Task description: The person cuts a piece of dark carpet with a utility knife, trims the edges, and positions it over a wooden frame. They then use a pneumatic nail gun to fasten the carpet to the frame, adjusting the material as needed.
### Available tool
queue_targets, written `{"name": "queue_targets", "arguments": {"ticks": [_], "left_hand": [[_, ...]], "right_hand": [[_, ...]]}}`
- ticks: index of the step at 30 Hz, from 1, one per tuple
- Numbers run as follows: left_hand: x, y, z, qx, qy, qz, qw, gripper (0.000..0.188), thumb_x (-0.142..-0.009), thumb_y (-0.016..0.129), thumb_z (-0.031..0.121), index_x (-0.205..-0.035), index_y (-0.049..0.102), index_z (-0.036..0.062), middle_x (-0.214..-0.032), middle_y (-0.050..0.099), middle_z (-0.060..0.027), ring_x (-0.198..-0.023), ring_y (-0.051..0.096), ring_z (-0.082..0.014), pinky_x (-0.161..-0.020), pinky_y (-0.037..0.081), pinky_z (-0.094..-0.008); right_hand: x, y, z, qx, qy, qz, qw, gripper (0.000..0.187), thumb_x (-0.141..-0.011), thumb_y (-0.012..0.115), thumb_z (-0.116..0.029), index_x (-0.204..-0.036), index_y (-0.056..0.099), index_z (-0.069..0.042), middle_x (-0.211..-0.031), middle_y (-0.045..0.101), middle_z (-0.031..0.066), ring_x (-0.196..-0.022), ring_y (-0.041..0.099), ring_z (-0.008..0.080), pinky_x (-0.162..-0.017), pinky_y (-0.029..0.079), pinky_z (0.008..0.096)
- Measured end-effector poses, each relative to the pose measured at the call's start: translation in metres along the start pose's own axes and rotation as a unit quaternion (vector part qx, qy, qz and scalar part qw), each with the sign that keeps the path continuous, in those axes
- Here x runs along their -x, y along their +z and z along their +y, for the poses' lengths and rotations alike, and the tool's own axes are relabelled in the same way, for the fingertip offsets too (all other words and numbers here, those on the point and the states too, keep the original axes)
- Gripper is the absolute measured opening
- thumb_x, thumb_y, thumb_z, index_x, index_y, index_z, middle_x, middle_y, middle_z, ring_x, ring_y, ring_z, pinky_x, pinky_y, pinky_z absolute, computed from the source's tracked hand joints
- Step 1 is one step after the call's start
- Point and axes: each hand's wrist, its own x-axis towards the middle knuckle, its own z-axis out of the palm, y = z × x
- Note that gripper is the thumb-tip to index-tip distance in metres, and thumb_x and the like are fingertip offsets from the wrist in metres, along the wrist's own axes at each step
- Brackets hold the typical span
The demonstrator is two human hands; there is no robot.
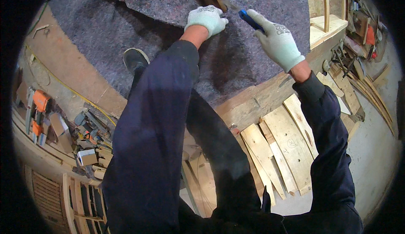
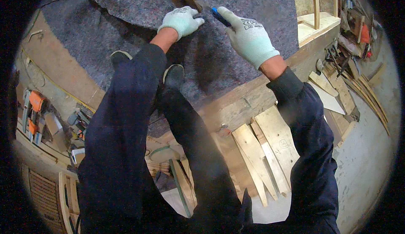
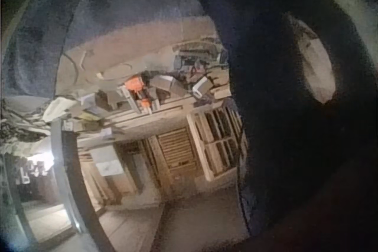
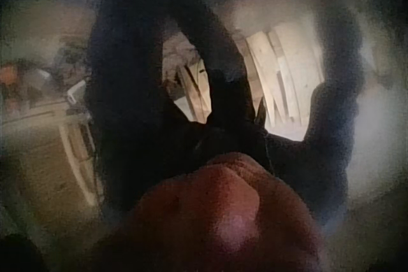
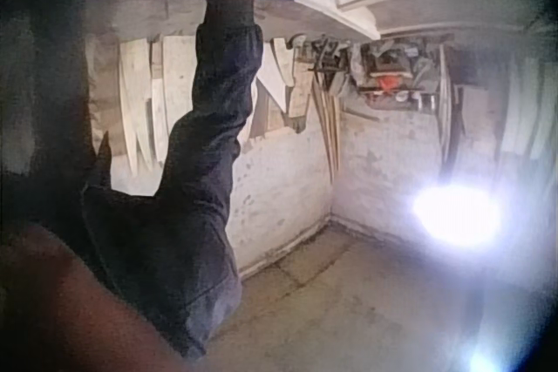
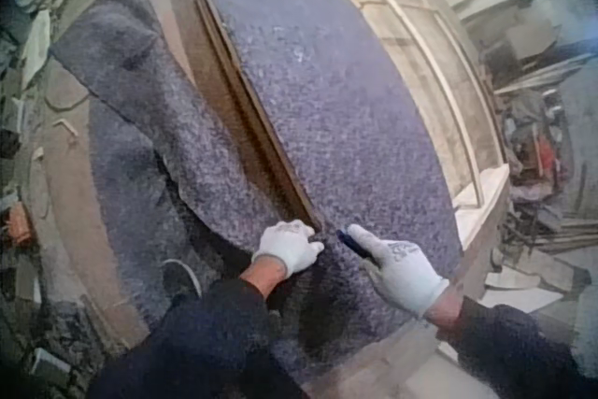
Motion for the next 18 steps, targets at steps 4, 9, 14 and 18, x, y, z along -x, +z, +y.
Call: {"name": "queue_targets", "arguments": {"ticks": [4, 9, 14, 18], "left_hand": [[0.011, -0.006, 0.003, -0.042, 0.012, 0.007, 0.999, 0.05, -0.094, 0.055, 0.048, -0.131, 0.065, 0.0155, -0.137, 0.061, -0.0112, -0.124, 0.059, -0.033, -0.106, 0.045, -0.0456], [0.01, -0.003, 0.003, -0.063, 0.016, 0.008, 0.998, 0.046, -0.096, 0.054, 0.045, -0.129, 0.067, 0.0153, -0.131, 0.062, -0.012, -0.121, 0.06, -0.0331, -0.101, 0.048, -0.0449], [0.018, 0.001, 0.001, -0.086, 0.043, 0.05, 0.994, 0.038, -0.095, 0.054, 0.042, -0.117, 0.071, 0.0147, -0.12, 0.065, -0.0115, -0.115, 0.063, -0.0328, -0.096, 0.05, -0.0468], [0.025, 0.002, 0.002, -0.092, 0.064, 0.111, 0.987, 0.033, -0.091, 0.057, 0.034, -0.109, 0.076, 0.0143, -0.115, 0.07, -0.0116, -0.107, 0.068, -0.0325, -0.089, 0.054, -0.0471]], "right_hand": [[-0.007, 0.017, 0.01, 0.074, 0.014, -0.038, 0.996, 0.046, -0.096, 0.052, -0.015, -0.142, 0.054, -0.02, -0.112, 0.07, 0.0203, -0.097, 0.069, 0.0389, -0.086, 0.054, 0.0488], [-0.02, 0.041, 0.013, 0.111, 0.027, -0.069, 0.991, 0.047, -0.095, 0.05, -0.014, -0.142, 0.052, -0.016, -0.107, 0.071, 0.0202, -0.093, 0.069, 0.0388, -0.082, 0.053, 0.0498], [0.015, 0.024, 0.009, 0.111, 0.036, -0.08, 0.99, 0.05, -0.094, 0.051, -0.012, -0.144, 0.049, -0.016, -0.104, 0.071, 0.0191, -0.09, 0.069, 0.0381, -0.078, 0.054, 0.049], [0.023, 0.011, 0.008, 0.108, 0.051, -0.087, 0.989, 0.052, -0.093, 0.052, -0.012, -0.145, 0.048, -0.017, -0.102, 0.072, 0.0177, -0.089, 0.069, 0.0366, -0.076, 0.055, 0.0484]]}}
